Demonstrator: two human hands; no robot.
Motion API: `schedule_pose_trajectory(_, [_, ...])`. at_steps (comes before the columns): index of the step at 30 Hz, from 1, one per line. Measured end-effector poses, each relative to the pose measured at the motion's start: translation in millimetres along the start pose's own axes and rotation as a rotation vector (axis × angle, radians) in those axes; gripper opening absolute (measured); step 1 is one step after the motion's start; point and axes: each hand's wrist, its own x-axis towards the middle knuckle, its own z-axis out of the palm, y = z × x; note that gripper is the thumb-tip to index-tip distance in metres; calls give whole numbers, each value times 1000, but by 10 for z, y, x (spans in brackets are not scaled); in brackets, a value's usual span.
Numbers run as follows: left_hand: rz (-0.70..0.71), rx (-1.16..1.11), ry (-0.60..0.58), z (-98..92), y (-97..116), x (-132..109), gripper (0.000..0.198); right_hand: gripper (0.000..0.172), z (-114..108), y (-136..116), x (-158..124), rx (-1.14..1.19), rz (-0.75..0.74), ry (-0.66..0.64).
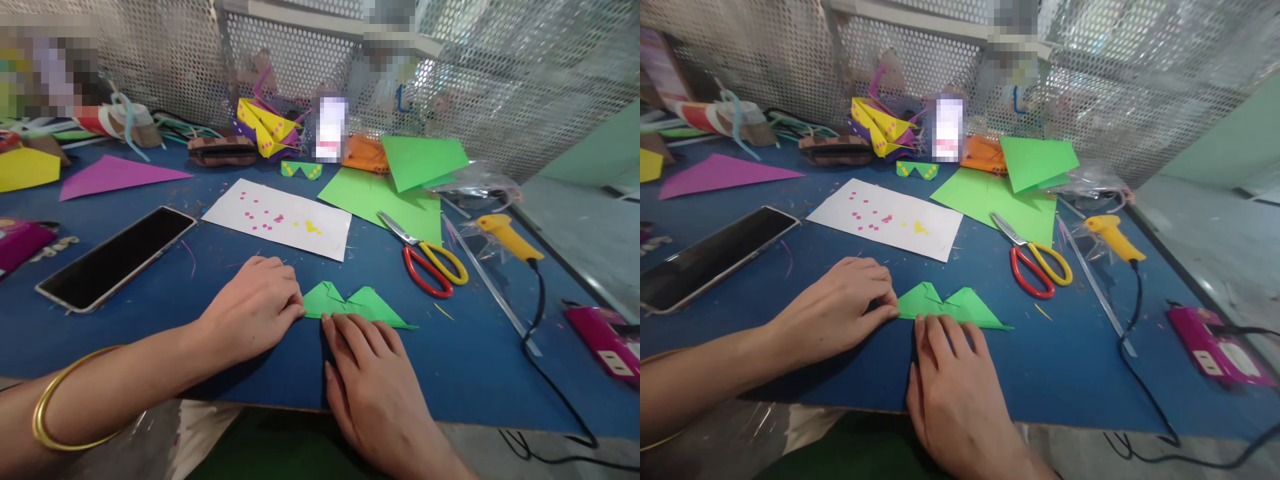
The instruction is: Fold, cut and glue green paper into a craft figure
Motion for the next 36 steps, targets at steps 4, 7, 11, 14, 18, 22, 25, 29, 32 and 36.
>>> schedule_pose_trajectory(4, [23, 24, 14, -15, 6, -9, 18, 45, -12, 4, -4, 4, -6, -15])
schedule_pose_trajectory(7, [28, 14, 23, -6, -6, -12, 18, 48, -21, -22, 5, 3, 13, -42])
schedule_pose_trajectory(11, [26, 16, 24, 6, -11, 1, 17, 48, -5, -101, 69, 17, 24, -45])
schedule_pose_trajectory(14, [20, 9, 17, 6, -16, 10, 17, 47, 29, -149, 129, 29, -12, -29])
schedule_pose_trajectory(18, [3, -58, 2, -8, -72, -12, 16, 46, 54, -160, 154, 13, -26, -9])
schedule_pose_trajectory(22, [-14, -91, 12, -26, -159, -75, 17, 46, 41, -151, 128, 21, -30, -5])
schedule_pose_trajectory(25, [-32, -86, 19, -37, -180, -110, 16, 47, 32, -146, 115, 27, -37, -14])
schedule_pose_trajectory(29, [-59, -50, 5, -52, -152, -110, 18, 47, 36, -132, 112, 38, -34, -22])
schedule_pose_trajectory(32, [-57, -27, -1, -56, -139, -100, 18, 48, 38, -117, 111, 55, -48, -29])
schedule_pose_trajectory(36, [-50, -30, 6, -46, -145, -108, 15, 51, 24, -107, 122, 71, -38, -51])
